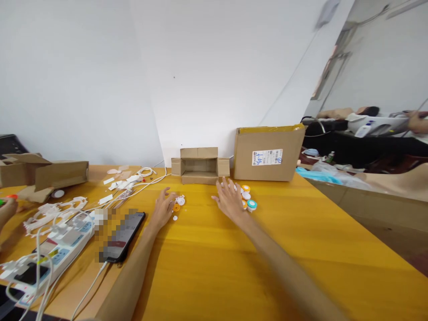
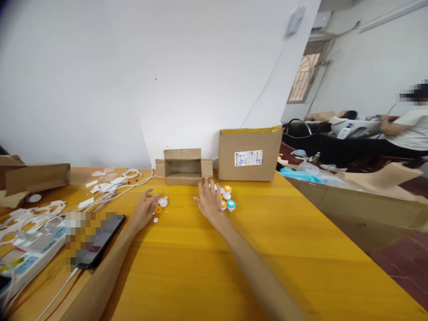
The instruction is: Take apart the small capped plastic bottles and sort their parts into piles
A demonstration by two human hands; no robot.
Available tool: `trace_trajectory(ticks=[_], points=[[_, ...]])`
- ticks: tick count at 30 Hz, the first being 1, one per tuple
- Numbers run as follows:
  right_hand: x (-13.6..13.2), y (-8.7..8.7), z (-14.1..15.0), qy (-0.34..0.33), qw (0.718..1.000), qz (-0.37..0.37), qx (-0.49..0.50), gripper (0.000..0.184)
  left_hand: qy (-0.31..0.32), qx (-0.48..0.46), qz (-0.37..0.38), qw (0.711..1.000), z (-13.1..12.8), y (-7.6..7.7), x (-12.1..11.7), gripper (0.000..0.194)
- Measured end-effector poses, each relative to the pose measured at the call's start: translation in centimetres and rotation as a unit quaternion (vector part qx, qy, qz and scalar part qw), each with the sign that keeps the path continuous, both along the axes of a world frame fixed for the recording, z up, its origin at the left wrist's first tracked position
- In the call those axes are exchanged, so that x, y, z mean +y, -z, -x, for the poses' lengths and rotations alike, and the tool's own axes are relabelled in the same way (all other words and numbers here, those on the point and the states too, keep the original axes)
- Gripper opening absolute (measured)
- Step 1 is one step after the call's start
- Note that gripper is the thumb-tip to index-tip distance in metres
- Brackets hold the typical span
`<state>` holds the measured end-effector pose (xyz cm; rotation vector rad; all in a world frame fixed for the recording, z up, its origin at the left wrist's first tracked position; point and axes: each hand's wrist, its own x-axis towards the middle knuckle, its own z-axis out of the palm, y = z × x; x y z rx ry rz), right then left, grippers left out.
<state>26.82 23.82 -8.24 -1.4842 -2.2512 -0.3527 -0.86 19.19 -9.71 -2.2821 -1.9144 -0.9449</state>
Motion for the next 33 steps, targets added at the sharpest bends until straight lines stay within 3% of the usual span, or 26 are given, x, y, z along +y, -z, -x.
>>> trace_trajectory(ticks=[5, 11, 17, 33], points=[[0.6, -0.9, -0.2, 0.030, 0.998, 0.052, -0.027, 0.034, 0.000, -0.003, -0.009, 1.000, -0.5, -0.3, -0.4, 0.032], [-0.2, -0.7, -1.0, 0.017, 0.998, 0.028, -0.044, 0.027, 0.012, 0.030, -0.019, 0.999, -2.5, -1.1, -1.6, 0.030], [-1.3, -0.7, -2.3, 0.002, 0.998, 0.008, -0.067, 0.022, 0.035, 0.059, -0.005, 0.998, -3.3, -0.6, -1.7, 0.043], [-3.9, 0.1, -6.5, -0.051, 0.997, -0.018, -0.063, 0.019, -0.044, 0.085, -0.036, 0.995, -3.6, -0.4, -0.5, 0.036]])
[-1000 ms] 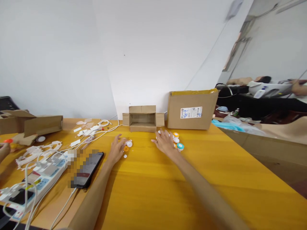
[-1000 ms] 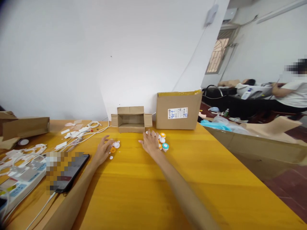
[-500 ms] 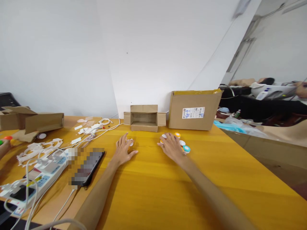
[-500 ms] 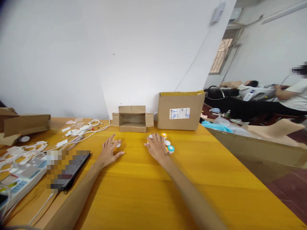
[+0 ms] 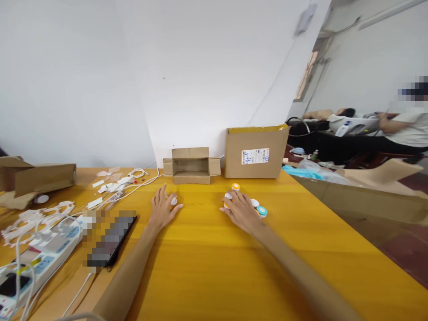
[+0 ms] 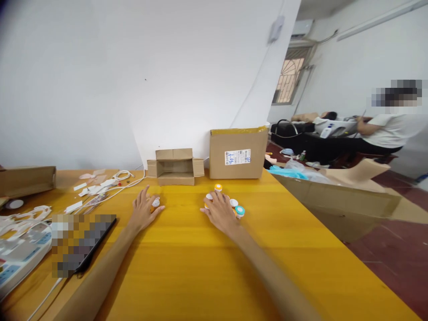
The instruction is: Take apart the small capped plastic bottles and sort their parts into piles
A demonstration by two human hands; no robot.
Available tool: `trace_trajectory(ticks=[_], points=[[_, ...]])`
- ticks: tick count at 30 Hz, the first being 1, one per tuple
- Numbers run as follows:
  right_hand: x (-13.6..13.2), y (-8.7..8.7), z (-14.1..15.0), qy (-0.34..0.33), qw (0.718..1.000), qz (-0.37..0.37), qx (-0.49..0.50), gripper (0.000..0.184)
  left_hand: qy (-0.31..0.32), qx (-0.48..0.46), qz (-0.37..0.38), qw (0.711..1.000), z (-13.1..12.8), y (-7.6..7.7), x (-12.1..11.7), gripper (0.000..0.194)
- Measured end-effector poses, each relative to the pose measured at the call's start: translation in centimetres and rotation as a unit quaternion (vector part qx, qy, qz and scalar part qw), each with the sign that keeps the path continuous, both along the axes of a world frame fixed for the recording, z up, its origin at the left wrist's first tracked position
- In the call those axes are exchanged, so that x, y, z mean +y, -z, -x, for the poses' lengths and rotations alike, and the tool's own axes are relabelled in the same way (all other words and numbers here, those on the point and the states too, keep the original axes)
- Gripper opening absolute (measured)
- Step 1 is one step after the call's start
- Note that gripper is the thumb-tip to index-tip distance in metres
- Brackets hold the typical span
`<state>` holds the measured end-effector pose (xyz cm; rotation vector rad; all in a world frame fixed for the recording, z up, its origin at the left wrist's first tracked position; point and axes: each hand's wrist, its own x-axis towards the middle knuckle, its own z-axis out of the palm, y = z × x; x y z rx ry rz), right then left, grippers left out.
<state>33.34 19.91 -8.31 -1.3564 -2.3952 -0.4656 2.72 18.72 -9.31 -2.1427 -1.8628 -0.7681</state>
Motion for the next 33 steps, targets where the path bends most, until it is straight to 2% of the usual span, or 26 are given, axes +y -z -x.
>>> trace_trajectory(ticks=[8, 16, 21, 27, 33], points=[[-0.1, 0.3, -1.1, -0.034, 0.999, -0.021, 0.006, 0.018, -0.014, 0.037, -0.015, 0.999, 0.1, -1.0, 1.3, 0.035], [0.0, 0.6, -1.5, -0.052, 0.998, -0.041, 0.023, 0.022, 0.009, 0.061, -0.071, 0.996, 0.1, -0.8, 0.8, 0.031], [0.0, 0.8, -1.6, -0.060, 0.997, -0.052, 0.021, 0.025, 0.055, 0.065, -0.094, 0.992, -0.9, -0.5, -0.4, 0.029], [-0.2, 0.1, -1.3, -0.078, 0.995, -0.060, 0.023, 0.023, 0.137, 0.041, -0.066, 0.987, -3.4, 0.2, -2.1, 0.026], [-2.1, -2.0, 1.0, -0.114, 0.991, -0.028, 0.071, 0.018, 0.221, -0.107, 0.029, 0.969, -5.9, 0.6, -3.7, 0.034]])
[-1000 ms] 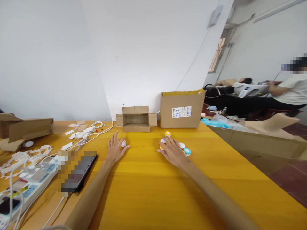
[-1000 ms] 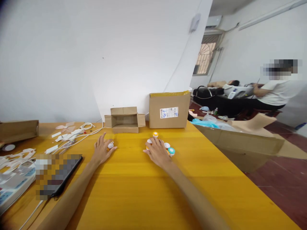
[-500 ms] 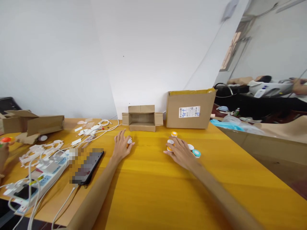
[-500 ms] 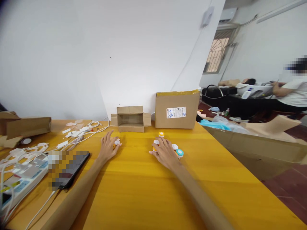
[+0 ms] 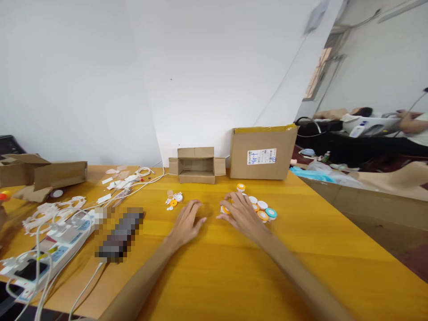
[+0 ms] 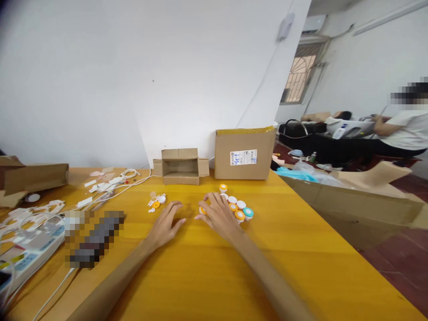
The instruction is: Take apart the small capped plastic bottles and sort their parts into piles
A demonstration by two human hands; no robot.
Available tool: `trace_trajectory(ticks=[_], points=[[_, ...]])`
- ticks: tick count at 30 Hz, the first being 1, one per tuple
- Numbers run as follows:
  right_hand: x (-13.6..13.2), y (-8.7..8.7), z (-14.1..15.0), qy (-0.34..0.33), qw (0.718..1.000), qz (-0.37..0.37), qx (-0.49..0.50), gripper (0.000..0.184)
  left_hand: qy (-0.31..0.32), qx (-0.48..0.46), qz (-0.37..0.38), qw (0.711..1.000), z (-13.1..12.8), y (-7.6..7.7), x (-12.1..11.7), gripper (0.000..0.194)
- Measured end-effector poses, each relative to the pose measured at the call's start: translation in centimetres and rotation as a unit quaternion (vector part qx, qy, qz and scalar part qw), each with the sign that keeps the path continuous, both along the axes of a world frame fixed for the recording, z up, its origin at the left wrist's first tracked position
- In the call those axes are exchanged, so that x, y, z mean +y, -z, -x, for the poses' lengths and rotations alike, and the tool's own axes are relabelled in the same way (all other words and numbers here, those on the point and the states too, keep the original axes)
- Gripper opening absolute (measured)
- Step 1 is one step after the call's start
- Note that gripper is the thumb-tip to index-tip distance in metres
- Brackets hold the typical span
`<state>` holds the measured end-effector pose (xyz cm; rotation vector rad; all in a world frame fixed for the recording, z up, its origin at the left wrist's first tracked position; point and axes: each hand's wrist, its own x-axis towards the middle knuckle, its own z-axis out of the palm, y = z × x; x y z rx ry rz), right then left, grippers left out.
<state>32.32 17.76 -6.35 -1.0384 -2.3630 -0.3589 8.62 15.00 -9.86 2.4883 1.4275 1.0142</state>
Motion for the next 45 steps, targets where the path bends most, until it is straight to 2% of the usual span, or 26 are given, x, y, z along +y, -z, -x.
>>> trace_trajectory(ticks=[3, 5, 8, 11, 14, 16, 20, 22, 25, 28, 31, 38, 45], points=[[-1.1, 0.3, 1.6, -0.055, 0.993, 0.092, 0.056, 0.012, 0.043, -0.066, 0.086, 0.993, -0.9, -0.2, -0.6, 0.039], [-1.6, 1.2, 2.5, -0.085, 0.969, 0.190, 0.135, 0.008, 0.073, -0.088, 0.141, 0.983, -1.3, -0.5, -0.9, 0.037], [-1.9, 3.2, 3.6, -0.111, 0.889, 0.340, 0.287, 0.010, 0.093, -0.096, 0.186, 0.973, -1.5, -0.9, -1.1, 0.025], [-1.9, 4.5, 4.0, -0.132, 0.807, 0.426, 0.387, 0.024, 0.101, -0.124, 0.216, 0.963, -1.5, -1.2, -1.0, 0.020], [-2.1, 4.4, 3.7, -0.153, 0.763, 0.471, 0.415, 0.032, 0.110, -0.167, 0.241, 0.950, -1.3, -1.3, -0.9, 0.021], [-2.2, 4.0, 3.5, -0.152, 0.767, 0.472, 0.407, 0.029, 0.104, -0.177, 0.250, 0.946, -1.2, -1.3, -0.8, 0.021], [-2.7, 3.5, 3.2, -0.103, 0.835, 0.416, 0.344, 0.018, 0.094, -0.186, 0.257, 0.944, -1.0, -1.1, -0.7, 0.021], [-2.8, 3.6, 3.1, -0.080, 0.862, 0.392, 0.311, 0.020, 0.093, -0.194, 0.258, 0.942, -0.9, -0.9, -0.6, 0.021], [-2.9, 3.9, 3.0, -0.063, 0.886, 0.365, 0.278, 0.023, 0.087, -0.197, 0.255, 0.943, -0.8, -0.7, -0.6, 0.022], [-3.0, 3.8, 3.0, -0.067, 0.899, 0.349, 0.257, 0.019, 0.088, -0.193, 0.245, 0.946, -0.7, -0.8, -0.6, 0.022], [-3.1, 3.3, 3.1, -0.082, 0.893, 0.351, 0.269, 0.014, 0.098, -0.198, 0.245, 0.944, -0.8, -1.0, -0.7, 0.020], [-3.2, 3.4, 3.5, -0.096, 0.844, 0.398, 0.346, 0.021, 0.119, -0.231, 0.247, 0.934, -0.9, -0.9, -0.8, 0.024], [-3.2, 4.1, 3.8, -0.102, 0.830, 0.418, 0.355, 0.018, 0.126, -0.220, 0.236, 0.938, -0.7, -1.2, -1.1, 0.028]])
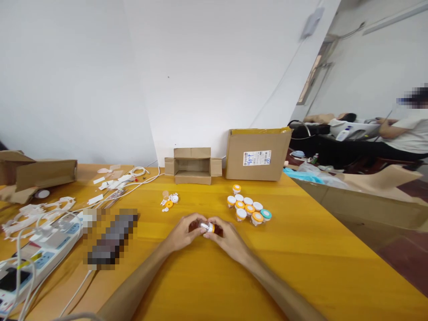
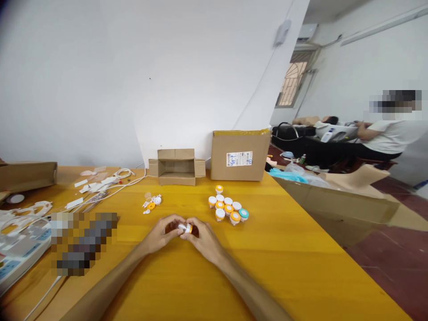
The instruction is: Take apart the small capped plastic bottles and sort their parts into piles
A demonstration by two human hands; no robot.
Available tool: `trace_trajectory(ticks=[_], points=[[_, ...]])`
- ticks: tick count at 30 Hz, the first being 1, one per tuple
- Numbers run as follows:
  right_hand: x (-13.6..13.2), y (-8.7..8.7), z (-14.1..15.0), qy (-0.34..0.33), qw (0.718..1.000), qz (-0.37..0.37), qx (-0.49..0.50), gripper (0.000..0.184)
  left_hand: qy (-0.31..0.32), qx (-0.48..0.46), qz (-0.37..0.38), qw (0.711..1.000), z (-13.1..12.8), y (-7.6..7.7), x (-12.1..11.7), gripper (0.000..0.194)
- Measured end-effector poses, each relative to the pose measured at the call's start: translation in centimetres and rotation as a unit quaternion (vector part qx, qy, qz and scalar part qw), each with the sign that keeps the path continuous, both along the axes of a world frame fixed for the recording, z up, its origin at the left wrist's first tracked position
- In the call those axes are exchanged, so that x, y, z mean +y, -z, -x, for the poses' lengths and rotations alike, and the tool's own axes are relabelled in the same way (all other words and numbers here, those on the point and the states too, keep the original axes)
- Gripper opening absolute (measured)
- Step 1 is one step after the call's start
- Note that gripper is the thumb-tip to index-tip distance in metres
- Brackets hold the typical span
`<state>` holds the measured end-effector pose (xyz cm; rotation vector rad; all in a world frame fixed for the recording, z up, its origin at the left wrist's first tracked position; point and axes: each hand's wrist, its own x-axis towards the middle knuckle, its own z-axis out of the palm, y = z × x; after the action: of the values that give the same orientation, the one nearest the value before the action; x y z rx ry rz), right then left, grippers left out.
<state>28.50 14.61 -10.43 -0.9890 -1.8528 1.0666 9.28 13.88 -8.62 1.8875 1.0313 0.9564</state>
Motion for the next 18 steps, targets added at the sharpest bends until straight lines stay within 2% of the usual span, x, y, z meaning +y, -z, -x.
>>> trace_trajectory(ticks=[9, 18], points=[[-0.3, 0.8, 0.3, 0.014, 0.998, 0.025, 0.051, 0.020, -0.006, 0.012, 0.004, 1.000, -0.1, -0.2, -0.1, 0.028], [-0.4, 1.3, 0.7, 0.023, 0.998, 0.024, 0.044, 0.021, -0.027, 0.071, -0.012, 0.997, -0.4, -0.7, -0.4, 0.032]])
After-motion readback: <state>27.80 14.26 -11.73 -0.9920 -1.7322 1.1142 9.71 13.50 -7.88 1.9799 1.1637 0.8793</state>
